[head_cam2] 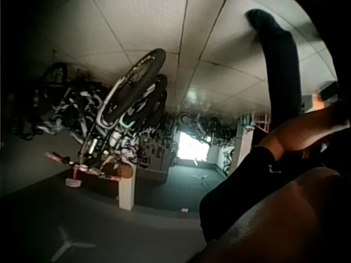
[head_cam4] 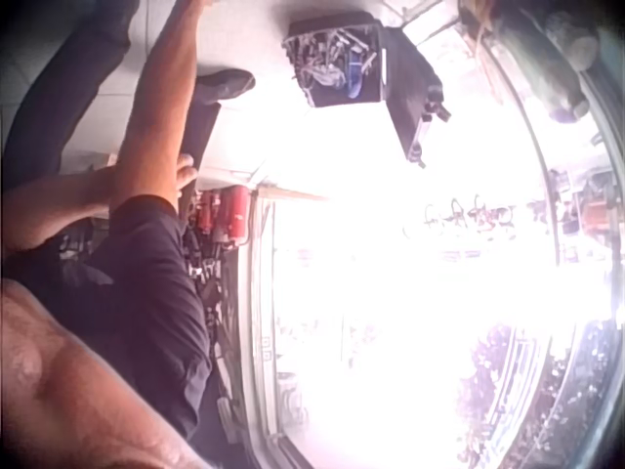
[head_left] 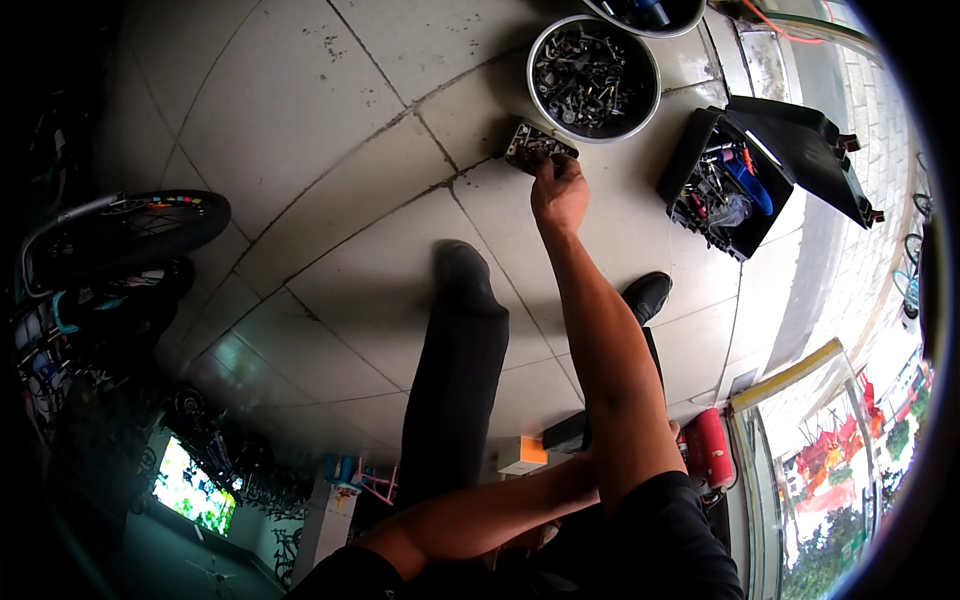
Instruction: The person removes a bicycle tire from the rim, inspects the inner tube, and reassembles the tire onto the wheel. They manipulate the tire and tube by hand, then walk into a shop area and pick up a small metal part from a container.
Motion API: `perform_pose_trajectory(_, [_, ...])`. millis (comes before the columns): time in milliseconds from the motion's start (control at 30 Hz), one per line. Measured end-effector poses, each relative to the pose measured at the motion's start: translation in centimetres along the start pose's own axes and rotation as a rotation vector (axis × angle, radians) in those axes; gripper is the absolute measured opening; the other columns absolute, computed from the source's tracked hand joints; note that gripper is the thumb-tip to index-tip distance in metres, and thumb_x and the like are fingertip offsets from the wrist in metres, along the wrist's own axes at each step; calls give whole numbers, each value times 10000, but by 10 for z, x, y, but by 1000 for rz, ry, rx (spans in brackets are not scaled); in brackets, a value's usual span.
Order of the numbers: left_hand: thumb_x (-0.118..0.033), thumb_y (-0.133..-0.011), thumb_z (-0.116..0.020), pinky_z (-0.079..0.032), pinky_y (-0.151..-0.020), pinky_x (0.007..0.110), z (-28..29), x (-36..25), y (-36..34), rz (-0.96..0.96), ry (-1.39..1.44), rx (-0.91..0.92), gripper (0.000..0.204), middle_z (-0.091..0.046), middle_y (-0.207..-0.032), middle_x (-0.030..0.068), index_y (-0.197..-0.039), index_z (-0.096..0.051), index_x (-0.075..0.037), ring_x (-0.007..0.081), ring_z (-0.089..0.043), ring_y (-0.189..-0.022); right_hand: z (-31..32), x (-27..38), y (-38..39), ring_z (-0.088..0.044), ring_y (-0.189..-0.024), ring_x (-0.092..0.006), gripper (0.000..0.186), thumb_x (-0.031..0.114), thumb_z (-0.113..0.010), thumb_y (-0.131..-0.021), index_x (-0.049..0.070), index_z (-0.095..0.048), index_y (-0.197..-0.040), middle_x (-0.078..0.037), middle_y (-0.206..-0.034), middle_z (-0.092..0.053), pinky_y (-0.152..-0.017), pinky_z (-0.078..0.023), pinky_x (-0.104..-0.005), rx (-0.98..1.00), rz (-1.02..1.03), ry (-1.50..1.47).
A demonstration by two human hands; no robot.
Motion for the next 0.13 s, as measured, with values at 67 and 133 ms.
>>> perform_pose_trajectory(67, [-190,-1088,-552,-506,-847,321,4,1,-4,68,34,-1,171,-597,-990,67,-1166,-591,-43,124,-576,-942,-3,1,1,-703,-995,-425,398,383,-584,-962,46,-705,-1138,-238,-1037,-739,-900,-540,-497,28,-34,54])
perform_pose_trajectory(133, [-198,-1089,-552,-503,-831,324,5,3,-7,129,92,9,166,-589,-966,67,-1137,-594,-46,125,-571,-927,-6,-1,2,-701,-996,-428,404,395,-585,-961,53,-705,-1139,-239,-1036,-737,-897,-540,-497,45,-54,78])
Point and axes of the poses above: each hand's wrist, its own y-axis away from the middle knuckle, its own z-axis out of the back of the hand, x = y × z, the point moved 10 cm from there along -y, towards the middle knuckle
